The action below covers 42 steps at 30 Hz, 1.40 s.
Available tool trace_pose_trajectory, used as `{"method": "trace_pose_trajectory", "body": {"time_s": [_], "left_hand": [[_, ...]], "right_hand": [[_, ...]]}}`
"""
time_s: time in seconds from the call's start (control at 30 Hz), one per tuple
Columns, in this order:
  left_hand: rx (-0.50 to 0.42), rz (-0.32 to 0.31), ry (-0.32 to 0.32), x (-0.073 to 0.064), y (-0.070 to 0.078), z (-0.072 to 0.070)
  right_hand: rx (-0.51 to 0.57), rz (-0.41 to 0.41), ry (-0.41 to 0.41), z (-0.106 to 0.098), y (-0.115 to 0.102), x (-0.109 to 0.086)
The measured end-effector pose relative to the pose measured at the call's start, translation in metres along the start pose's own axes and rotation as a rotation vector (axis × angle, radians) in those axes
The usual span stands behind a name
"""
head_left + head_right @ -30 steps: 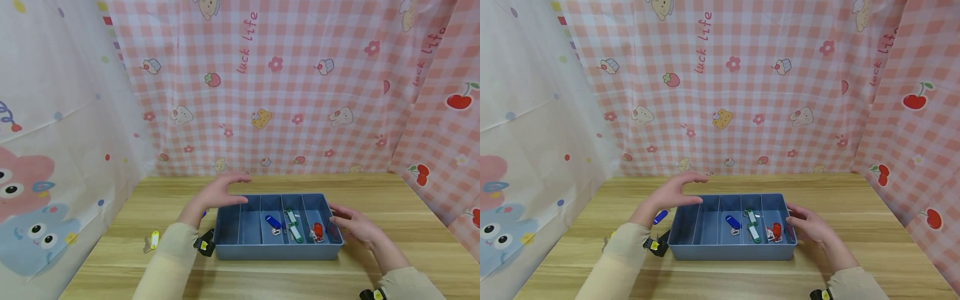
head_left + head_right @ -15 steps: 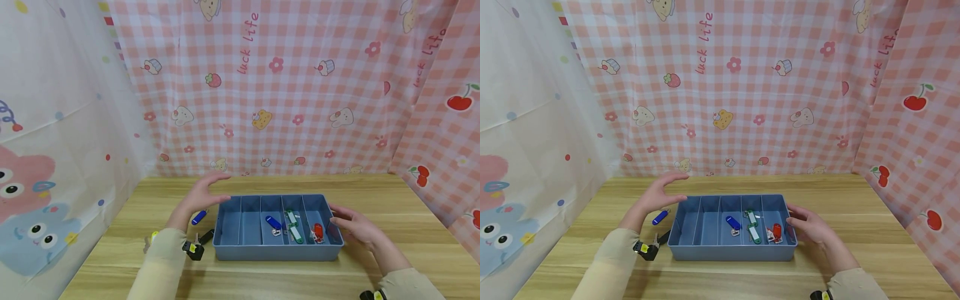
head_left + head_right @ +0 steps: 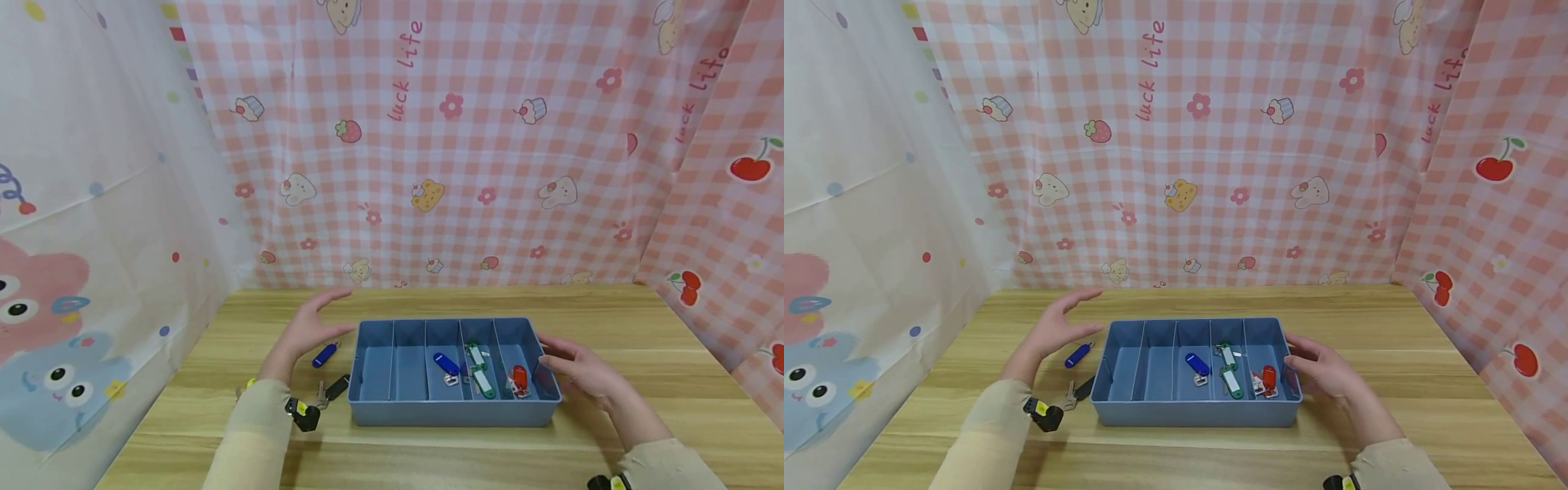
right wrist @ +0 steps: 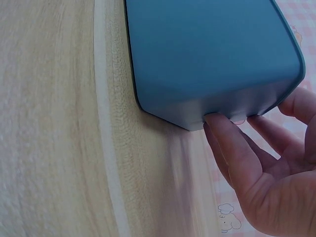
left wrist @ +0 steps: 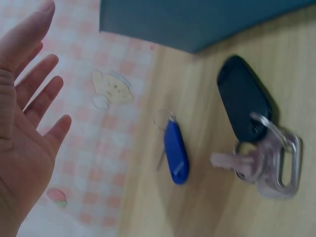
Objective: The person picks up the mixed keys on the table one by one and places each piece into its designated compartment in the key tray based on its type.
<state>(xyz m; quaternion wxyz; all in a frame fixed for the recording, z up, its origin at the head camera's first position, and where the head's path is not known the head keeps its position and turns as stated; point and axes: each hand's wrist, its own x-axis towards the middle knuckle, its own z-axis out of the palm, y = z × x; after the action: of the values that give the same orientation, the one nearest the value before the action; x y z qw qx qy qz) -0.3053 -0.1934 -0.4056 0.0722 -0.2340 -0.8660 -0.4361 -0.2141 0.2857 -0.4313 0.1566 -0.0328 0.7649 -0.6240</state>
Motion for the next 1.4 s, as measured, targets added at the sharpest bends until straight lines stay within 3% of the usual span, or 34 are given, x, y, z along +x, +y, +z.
{"method": "trace_pose_trajectory", "body": {"time_s": [0.17, 0.4, 0.93, 1.4], "left_hand": [[0.005, -0.071, -0.001, -0.003, -0.011, -0.001], [0.019, -0.117, -0.014, -0.005, -0.020, -0.001], [0.086, -0.129, -0.080, -0.008, -0.038, 0.002], [0.072, -0.114, -0.151, -0.012, -0.052, 0.005]], "right_hand": [[-0.008, 0.007, 0.000, -0.001, 0.001, 0.000], [-0.041, 0.022, 0.010, -0.002, 0.000, 0.000], [-0.031, 0.015, -0.003, -0.001, -0.002, -0.001], [-0.017, 0.004, -0.001, 0.000, -0.002, -0.002]]}}
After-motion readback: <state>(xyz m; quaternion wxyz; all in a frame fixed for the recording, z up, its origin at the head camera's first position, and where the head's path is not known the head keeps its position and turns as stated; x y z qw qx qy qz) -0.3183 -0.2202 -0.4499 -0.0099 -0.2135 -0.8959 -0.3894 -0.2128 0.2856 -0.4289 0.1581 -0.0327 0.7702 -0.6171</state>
